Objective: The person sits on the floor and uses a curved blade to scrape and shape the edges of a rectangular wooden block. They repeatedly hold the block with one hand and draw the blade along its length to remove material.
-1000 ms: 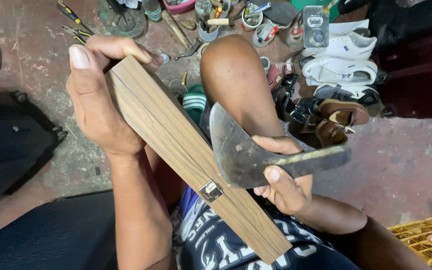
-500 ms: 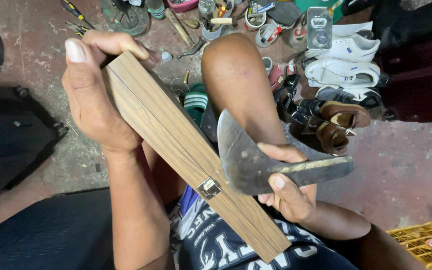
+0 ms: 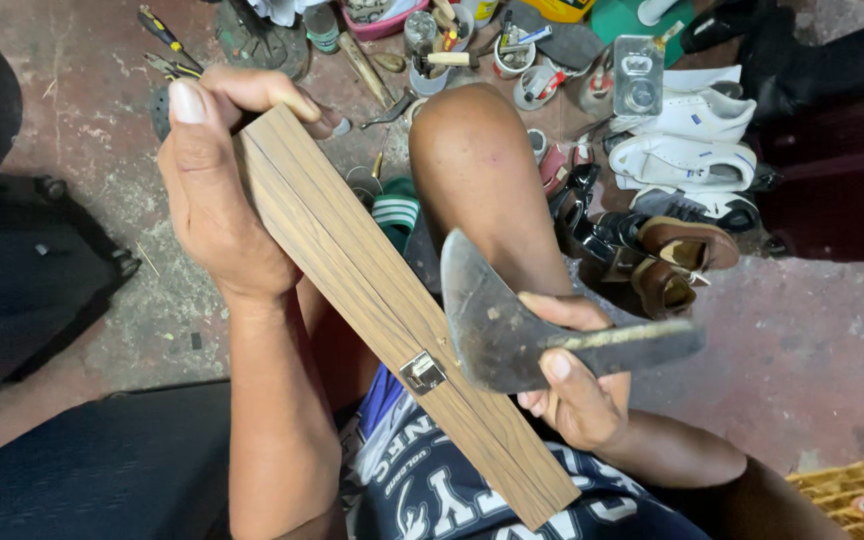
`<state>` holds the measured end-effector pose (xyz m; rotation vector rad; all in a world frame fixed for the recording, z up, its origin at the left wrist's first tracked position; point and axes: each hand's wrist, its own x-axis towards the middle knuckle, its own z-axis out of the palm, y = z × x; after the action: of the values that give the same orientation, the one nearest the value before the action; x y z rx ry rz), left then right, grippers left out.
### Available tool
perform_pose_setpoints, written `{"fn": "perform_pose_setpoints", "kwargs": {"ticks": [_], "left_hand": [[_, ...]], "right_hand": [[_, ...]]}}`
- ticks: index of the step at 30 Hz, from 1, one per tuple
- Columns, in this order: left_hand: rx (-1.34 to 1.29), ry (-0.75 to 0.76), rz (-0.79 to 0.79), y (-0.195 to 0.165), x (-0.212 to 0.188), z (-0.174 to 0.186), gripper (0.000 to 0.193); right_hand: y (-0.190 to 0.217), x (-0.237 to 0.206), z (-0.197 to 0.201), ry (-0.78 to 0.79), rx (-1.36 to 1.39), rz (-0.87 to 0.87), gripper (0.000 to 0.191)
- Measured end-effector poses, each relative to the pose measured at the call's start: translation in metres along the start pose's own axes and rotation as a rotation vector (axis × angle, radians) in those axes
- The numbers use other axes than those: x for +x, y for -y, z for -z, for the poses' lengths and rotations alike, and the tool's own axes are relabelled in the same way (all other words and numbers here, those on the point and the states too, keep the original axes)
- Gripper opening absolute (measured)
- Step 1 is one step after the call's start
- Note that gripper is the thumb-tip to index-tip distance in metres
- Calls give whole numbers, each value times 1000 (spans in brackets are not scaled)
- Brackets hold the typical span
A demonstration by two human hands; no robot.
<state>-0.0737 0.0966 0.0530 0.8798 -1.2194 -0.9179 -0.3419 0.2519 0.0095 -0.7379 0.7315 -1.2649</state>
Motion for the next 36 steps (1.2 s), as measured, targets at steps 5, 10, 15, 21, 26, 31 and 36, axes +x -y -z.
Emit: {"fn": "perform_pose_setpoints", "kwargs": {"ticks": [5, 10, 15, 21, 26, 31, 36], "left_hand": [[20, 27, -25, 2, 1, -2, 67], [7, 30, -32, 4, 2, 0, 67], [-63, 23, 10, 5, 1, -2, 66], [36, 15, -2, 4, 1, -1, 69], [-38, 35, -6, 3, 2, -2, 66], [62, 25, 27, -1, 1, 0, 69], [35, 27, 25, -1, -2, 2, 68]], "right_hand": [[0, 2, -1, 18, -68, 67, 49], [-2, 2, -2, 32, -2, 27, 49], [-5, 4, -2, 24, -53, 82, 50], [-6, 4, 0, -1, -56, 54, 51], [-6, 3, 2, 46, -16, 8, 52], [-5, 4, -1, -28, -21, 19, 49], [-9, 18, -9, 41, 34, 116, 45]]}}
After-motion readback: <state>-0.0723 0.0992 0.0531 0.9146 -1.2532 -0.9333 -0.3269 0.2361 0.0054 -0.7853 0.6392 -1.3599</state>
